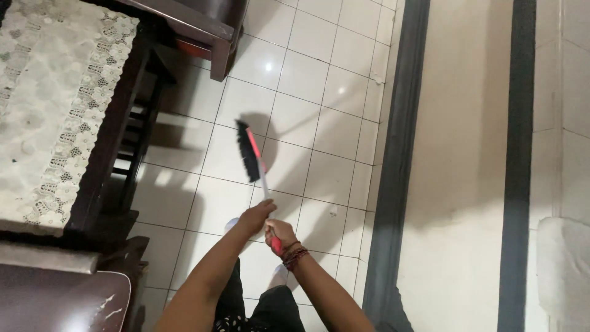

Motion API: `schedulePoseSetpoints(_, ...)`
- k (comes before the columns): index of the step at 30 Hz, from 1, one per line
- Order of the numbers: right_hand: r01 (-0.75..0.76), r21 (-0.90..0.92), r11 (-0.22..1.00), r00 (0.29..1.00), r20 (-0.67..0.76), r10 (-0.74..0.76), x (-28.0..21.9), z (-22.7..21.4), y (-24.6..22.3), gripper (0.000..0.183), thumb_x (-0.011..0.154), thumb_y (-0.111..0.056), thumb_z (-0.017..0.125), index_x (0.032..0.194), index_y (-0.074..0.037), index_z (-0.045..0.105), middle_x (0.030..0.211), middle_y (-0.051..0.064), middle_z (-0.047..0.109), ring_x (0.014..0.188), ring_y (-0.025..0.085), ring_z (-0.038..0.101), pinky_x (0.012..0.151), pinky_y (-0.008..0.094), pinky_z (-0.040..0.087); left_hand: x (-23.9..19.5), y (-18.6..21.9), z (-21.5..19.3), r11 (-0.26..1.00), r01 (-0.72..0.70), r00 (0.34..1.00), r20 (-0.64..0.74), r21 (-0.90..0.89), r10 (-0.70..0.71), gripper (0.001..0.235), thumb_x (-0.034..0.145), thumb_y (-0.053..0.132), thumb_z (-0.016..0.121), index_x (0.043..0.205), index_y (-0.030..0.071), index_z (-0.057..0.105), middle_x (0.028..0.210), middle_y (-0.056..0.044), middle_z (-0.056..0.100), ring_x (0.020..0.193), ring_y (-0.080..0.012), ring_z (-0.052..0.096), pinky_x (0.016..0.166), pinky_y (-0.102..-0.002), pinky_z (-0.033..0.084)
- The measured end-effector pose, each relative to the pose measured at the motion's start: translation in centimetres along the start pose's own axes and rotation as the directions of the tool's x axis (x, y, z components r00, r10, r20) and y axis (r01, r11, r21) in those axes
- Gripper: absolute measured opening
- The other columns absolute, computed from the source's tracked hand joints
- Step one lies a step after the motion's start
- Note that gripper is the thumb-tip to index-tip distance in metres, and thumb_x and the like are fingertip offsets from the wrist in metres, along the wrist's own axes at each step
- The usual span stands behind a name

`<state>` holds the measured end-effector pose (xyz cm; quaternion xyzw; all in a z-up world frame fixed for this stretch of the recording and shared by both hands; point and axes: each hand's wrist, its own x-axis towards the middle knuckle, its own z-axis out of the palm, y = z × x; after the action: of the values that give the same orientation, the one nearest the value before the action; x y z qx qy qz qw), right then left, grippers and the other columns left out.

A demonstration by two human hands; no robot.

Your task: Sweep a tiled hallway floor with a broom and then organize several pairs of shoes on a small stool.

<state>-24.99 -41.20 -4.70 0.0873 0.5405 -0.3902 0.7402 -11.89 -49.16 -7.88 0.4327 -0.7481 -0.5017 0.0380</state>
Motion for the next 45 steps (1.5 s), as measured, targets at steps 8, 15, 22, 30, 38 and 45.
schedulePoseSetpoints(8,0.125,-0.210,0.970,0.981,-0.119,-0.152,-10.6,5.4,-5.0,0.017,0.096,-0.014,0.053,0.103,-0.006,0.040,0.073,0.006,0.053,0.051,0.018,0.053,0.041,0.033,0.048,-1.1,10.0,-6.5,0.968,-0.249,0.963,0.111,0.038,0.243,0.052,0.084,0.008,0.061,0.136,0.016,0.055,0.161,-0.005,0.040,0.136,-0.0325,0.052,0.106,-0.041,0.049)
schedulePoseSetpoints(15,-0.147,-0.016,0.989,0.977,0.155,0.148,-13.8,7.9,0.3,0.015,0.098,-0.010,0.053,0.112,-0.013,0.047,0.067,-0.002,0.049,0.049,0.009,0.047,0.038,0.023,0.039,-10.4,6.2,-9.1,0.947,-0.287,0.958,0.016,0.144,0.288,0.041,0.087,0.008,0.061,0.127,0.014,0.061,0.148,-0.015,0.051,0.133,-0.0359,0.054,0.100,-0.043,0.054)
schedulePoseSetpoints(22,-0.308,-0.128,0.943,0.811,0.482,0.330,11.4,7.8,8.0,0.027,0.105,-0.015,0.058,0.081,-0.012,0.046,0.065,-0.004,0.049,0.053,0.007,0.046,0.046,0.022,0.039,-9.6,-6.1,-12.4,0.958,0.144,0.989,-0.016,0.249,-0.144,0.041,0.094,0.010,0.054,0.133,0.020,0.058,0.155,-0.009,0.050,0.119,-0.0296,0.067,0.098,-0.040,0.056)
schedulePoseSetpoints(30,0.034,-0.318,0.948,0.999,-0.014,-0.040,3.7,8.3,0.5,0.019,0.095,-0.014,0.063,0.087,0.002,0.058,0.067,0.008,0.062,0.048,0.016,0.058,0.042,0.031,0.049,1.1,-5.0,-9.6,0.938,-0.129,0.972,0.230,0.323,0.054,0.043,0.092,0.010,0.060,0.132,0.022,0.060,0.155,-0.003,0.048,0.126,-0.0315,0.061,0.098,-0.042,0.054)
schedulePoseSetpoints(38,0.309,-0.008,0.951,0.908,-0.294,-0.297,-13.6,-1.7,4.1,0.033,0.096,-0.015,0.059,0.124,-0.002,0.046,0.069,0.005,0.056,0.043,0.016,0.051,0.038,0.032,0.045,0.5,8.6,2.9,0.766,-0.621,0.736,0.459,0.166,0.497,0.045,0.089,0.007,0.065,0.132,0.011,0.056,0.154,-0.013,0.045,0.135,-0.0375,0.051,0.101,-0.043,0.053)
schedulePoseSetpoints(45,0.478,0.462,0.747,0.818,-0.544,-0.187,-32.9,-3.7,19.0,0.025,0.100,-0.023,0.059,0.113,-0.002,0.058,0.067,0.004,0.055,0.043,0.013,0.048,0.037,0.028,0.040,-12.9,21.0,12.8,0.341,-0.920,0.027,0.837,-0.192,0.546,0.035,0.089,0.011,0.067,0.123,0.008,0.059,0.144,-0.010,0.054,0.146,-0.0345,0.039,0.116,-0.053,0.036)
